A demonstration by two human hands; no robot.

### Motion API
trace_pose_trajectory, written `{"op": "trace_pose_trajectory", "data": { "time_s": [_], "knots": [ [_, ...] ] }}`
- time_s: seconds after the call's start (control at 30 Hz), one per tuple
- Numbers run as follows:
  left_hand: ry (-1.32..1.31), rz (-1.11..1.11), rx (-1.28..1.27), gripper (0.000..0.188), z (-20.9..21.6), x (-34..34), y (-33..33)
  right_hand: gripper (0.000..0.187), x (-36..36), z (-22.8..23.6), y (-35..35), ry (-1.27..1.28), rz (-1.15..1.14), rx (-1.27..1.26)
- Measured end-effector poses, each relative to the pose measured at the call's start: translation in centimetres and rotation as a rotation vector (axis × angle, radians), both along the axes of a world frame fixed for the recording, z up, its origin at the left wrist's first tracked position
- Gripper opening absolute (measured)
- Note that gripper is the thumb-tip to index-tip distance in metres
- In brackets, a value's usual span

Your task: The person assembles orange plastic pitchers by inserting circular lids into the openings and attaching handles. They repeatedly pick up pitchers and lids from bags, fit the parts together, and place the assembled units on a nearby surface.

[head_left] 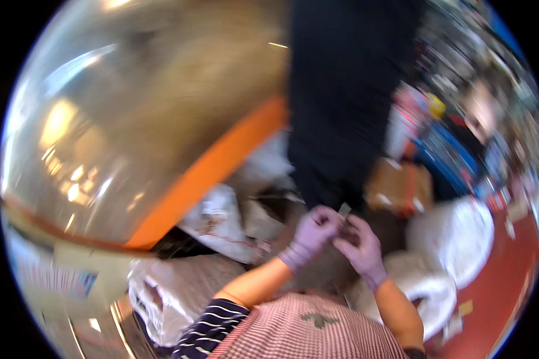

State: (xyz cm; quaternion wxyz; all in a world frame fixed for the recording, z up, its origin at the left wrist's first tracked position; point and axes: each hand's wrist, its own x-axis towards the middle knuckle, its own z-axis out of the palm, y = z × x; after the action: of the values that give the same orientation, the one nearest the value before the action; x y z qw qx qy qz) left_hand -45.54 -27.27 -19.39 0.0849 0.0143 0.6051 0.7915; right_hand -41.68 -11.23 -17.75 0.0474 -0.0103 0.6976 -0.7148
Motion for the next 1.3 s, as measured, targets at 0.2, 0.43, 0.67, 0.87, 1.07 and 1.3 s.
{"op": "trace_pose_trajectory", "data": {
  "time_s": [0.2,0.43,0.67,0.87,1.07,1.3],
  "knots": [
    [-0.013,0.267,-0.057,0.013,-1.2,7.8,-15.2,0.059,0.9,0.0,-15.5,-0.148,0.458,0.042],
    [-0.062,0.565,0.02,0.013,1.8,20.7,-31.9,0.062,5.5,2.3,-32.4,-0.048,0.976,0.147],
    [0.081,1.095,-0.231,0.017,3.9,33.3,-42.1,0.04,5.4,5.6,-43.7,0.704,1.39,0.54],
    [0.134,1.621,-0.315,0.019,4.0,42.7,-41.5,0.033,7.2,12.9,-52.3,1.024,1.492,0.417],
    [-0.117,1.862,-0.302,0.034,2.7,47.8,-36.8,0.029,10.3,18.4,-59.4,1.096,1.591,0.204],
    [-0.271,1.881,-0.198,0.038,2.2,50.5,-33.6,0.034,15.8,24.1,-67.0,1.213,1.684,-0.122]
  ]
}}
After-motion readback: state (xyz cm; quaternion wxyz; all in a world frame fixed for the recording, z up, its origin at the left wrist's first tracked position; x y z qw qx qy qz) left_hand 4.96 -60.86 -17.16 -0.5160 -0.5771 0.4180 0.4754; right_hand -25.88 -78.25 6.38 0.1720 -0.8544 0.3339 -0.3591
